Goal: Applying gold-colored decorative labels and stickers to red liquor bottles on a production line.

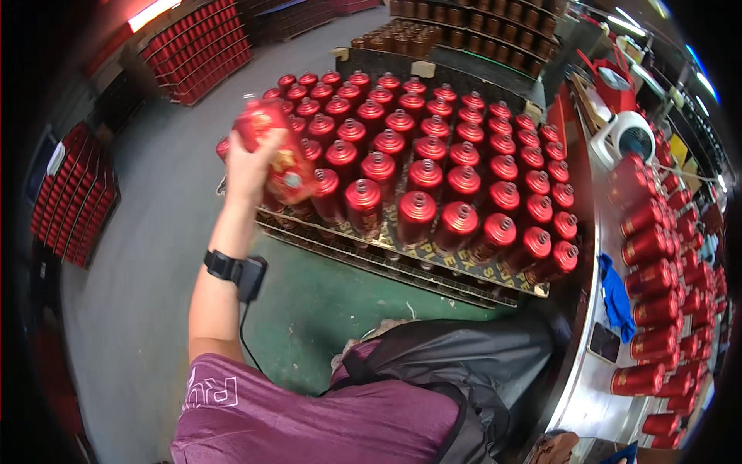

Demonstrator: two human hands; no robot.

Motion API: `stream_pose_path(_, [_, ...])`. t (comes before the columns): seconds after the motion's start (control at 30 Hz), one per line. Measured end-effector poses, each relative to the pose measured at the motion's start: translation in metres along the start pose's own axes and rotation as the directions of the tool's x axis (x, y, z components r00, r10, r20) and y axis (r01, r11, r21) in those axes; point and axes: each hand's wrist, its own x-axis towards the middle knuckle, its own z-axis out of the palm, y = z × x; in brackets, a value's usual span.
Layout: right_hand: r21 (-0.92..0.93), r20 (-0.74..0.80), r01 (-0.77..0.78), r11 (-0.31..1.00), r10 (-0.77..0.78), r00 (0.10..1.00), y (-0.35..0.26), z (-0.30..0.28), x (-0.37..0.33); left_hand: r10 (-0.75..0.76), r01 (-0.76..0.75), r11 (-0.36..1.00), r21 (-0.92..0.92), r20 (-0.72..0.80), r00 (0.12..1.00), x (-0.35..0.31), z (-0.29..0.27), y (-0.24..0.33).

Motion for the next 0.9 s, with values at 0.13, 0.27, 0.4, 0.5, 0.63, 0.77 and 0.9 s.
stream_pose_path(0.13, [-0.089,0.031,0.033,0.996,-0.03,0.999,-0.018,0.021,0.012,0.206,0.05,0.761,0.647,-0.313,0.927,0.063,-0.127,-0.071])
stream_pose_path(0.27, [-0.111,0.083,0.068,0.992,-0.059,0.995,-0.031,0.04,0.017,0.229,0.096,0.636,0.766,-0.307,0.924,0.075,-0.181,-0.156])
stream_pose_path(0.4, [-0.233,0.147,0.17,0.957,-0.138,0.979,-0.043,0.048,0.018,0.154,0.18,0.675,0.715,-0.375,0.914,0.075,-0.176,-0.21])
stream_pose_path(0.5, [-0.278,0.124,0.143,0.95,-0.112,0.986,-0.052,0.05,0.019,0.115,0.221,0.718,0.66,-0.426,0.897,0.079,-0.173,-0.244])
stream_pose_path(0.63, [-0.259,0.114,0.098,0.961,-0.07,0.991,-0.069,0.064,0.011,0.079,0.264,0.715,0.647,-0.451,0.889,0.075,-0.177,-0.286])
stream_pose_path(0.77, [-0.303,0.154,0.094,0.948,-0.049,0.987,-0.056,0.065,0.01,0.152,0.19,0.718,0.669,-0.417,0.896,0.072,-0.192,-0.305])
stream_pose_path(0.9, [-0.275,0.119,0.039,0.961,-0.006,0.993,-0.047,0.066,0.002,0.15,0.146,0.765,0.627,-0.393,0.907,0.069,-0.2,-0.307])
